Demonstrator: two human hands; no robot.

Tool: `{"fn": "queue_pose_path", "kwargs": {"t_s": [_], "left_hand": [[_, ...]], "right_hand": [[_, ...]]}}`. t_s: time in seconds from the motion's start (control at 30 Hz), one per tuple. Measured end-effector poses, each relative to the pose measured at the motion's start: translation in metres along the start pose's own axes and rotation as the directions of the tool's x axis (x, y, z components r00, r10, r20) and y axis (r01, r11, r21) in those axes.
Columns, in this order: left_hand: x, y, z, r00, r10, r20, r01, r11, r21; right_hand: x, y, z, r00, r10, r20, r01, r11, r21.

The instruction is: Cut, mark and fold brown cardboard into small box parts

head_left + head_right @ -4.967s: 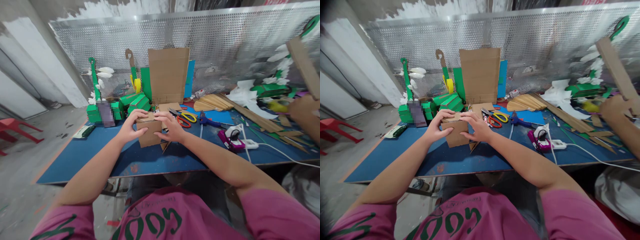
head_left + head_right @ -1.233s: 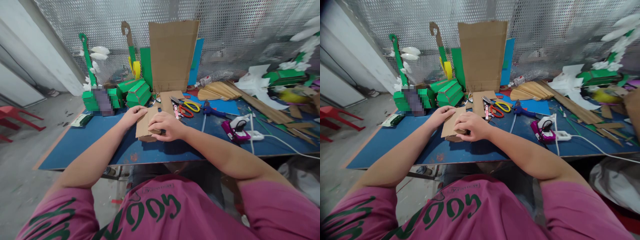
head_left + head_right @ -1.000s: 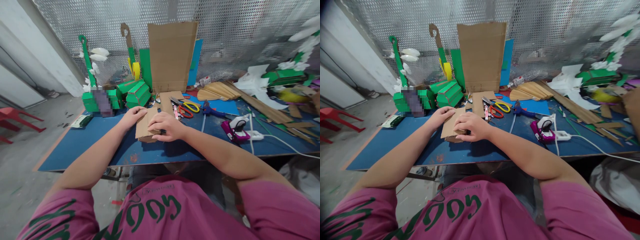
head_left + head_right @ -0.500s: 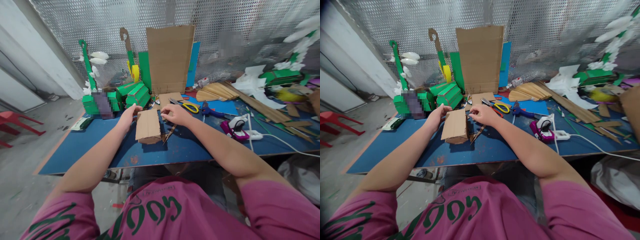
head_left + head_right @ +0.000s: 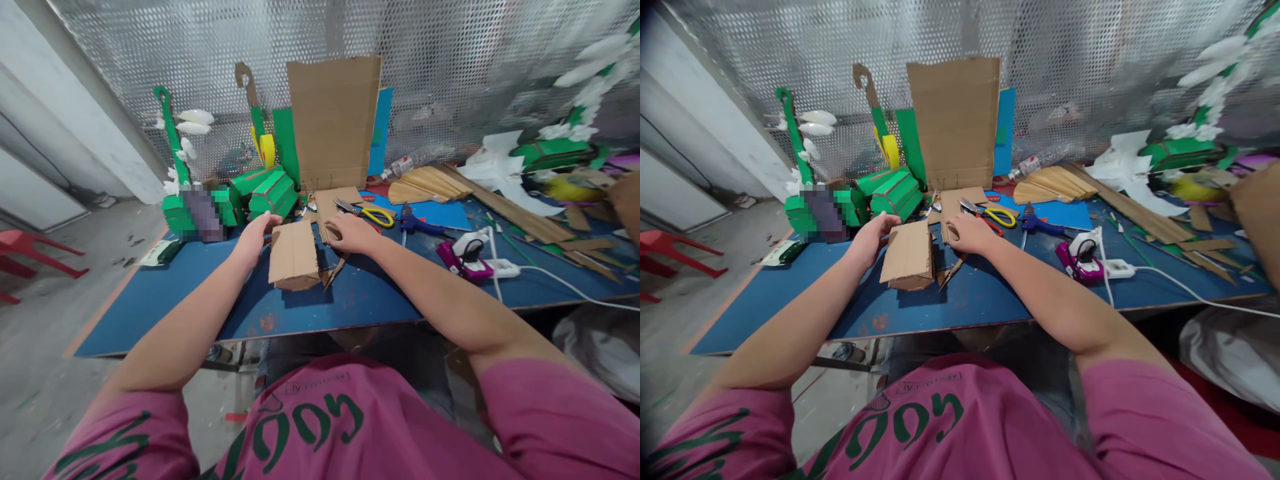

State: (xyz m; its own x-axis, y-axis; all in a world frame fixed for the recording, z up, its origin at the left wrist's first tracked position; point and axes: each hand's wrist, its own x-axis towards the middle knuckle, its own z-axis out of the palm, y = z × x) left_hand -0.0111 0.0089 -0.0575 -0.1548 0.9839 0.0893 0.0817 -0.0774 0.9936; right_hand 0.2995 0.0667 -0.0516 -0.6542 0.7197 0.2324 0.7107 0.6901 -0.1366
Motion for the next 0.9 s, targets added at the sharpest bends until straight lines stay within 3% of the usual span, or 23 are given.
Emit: {"fn": "queue_pose_path", "kwargs": {"t_s": [0.3, 0.53, 0.63, 0.73, 0.9], "left_hand": [[-0.005, 0.006, 0.001, 1.0, 0.004, 0.011, -0.004, 1.0, 0.009], [-0.006, 0.006, 0.0, 1.0, 0.01, 0.01, -0.01, 1.0, 0.003], [-0.006, 0.006, 0.0, 0.999, 0.031, 0.012, -0.031, 1.0, 0.001], [-0.006, 0.008, 0.0, 0.999, 0.037, 0.001, -0.037, 0.999, 0.014], [-0.006, 0.009, 0.0, 0.999, 0.051, 0.001, -0.051, 0.998, 0.021]], "right_hand": [[0.001, 0.003, -0.006, 0.995, 0.005, -0.098, 0.002, 0.998, 0.068], [0.005, 0.012, -0.001, 0.995, 0.018, -0.093, -0.008, 0.994, 0.107], [0.006, 0.024, -0.005, 0.982, 0.096, -0.161, -0.083, 0.993, 0.086], [0.006, 0.048, -0.012, 0.949, 0.237, -0.21, -0.236, 0.971, 0.031], [0.003, 0.087, -0.016, 0.904, 0.428, -0.01, -0.428, 0.903, -0.049]]}}
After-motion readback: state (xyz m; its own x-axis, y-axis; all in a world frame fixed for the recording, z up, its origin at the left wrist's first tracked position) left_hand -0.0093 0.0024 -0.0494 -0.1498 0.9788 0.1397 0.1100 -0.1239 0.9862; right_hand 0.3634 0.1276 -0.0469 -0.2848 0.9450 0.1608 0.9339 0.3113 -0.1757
